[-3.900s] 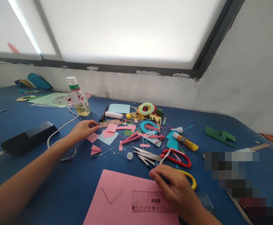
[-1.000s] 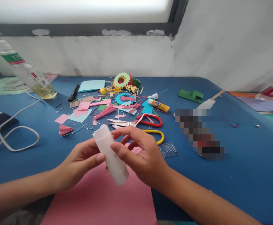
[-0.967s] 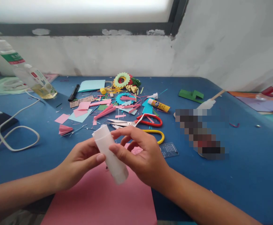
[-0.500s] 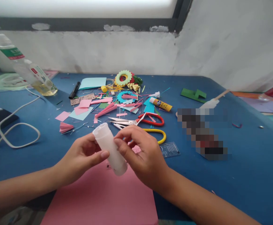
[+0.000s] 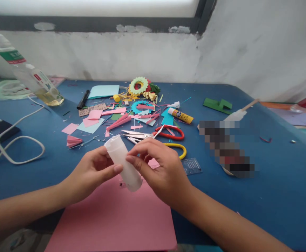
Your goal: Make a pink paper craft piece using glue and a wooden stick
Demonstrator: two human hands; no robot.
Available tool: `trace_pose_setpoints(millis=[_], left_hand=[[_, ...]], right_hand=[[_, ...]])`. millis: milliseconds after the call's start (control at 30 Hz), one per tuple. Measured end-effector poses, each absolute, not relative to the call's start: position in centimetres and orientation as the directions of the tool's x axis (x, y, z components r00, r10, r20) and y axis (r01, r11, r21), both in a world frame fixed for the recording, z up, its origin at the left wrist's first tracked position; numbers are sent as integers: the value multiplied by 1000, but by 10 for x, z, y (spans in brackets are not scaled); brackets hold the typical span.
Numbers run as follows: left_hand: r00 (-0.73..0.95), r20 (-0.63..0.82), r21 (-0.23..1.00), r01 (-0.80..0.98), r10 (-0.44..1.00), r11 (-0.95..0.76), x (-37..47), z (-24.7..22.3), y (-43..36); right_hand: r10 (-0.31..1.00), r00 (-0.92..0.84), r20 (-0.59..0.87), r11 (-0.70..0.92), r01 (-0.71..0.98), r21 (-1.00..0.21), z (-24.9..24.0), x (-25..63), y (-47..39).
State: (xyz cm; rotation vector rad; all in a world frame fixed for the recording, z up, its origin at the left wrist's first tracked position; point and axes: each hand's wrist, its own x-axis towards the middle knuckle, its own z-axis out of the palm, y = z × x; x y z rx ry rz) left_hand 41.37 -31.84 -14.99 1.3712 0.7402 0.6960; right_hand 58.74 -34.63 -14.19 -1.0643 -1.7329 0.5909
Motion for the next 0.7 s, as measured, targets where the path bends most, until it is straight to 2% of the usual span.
trace_pose_setpoints(millis=[300, 433, 533, 633, 700], left_hand=[[615, -120, 987, -8, 779, 158, 415, -148, -320], [628, -134, 984, -6, 766, 178, 415, -148, -320], [632, -133, 987, 11, 764, 162, 415, -148, -320], [606, -72, 995, 99, 792, 15, 413, -147, -320], [573, 59, 950, 220, 817, -223, 410, -147, -319]], right_hand=[[875, -146, 461, 480, 385, -789, -143, 590, -348], [888, -95, 449, 449, 382, -808, -143, 592, -349], [908, -32, 417, 406, 307, -861, -145, 594, -347], [926, 50, 374, 353, 233, -906, -148, 599, -341], [921, 89, 379, 352, 226, -908, -148, 604, -335]])
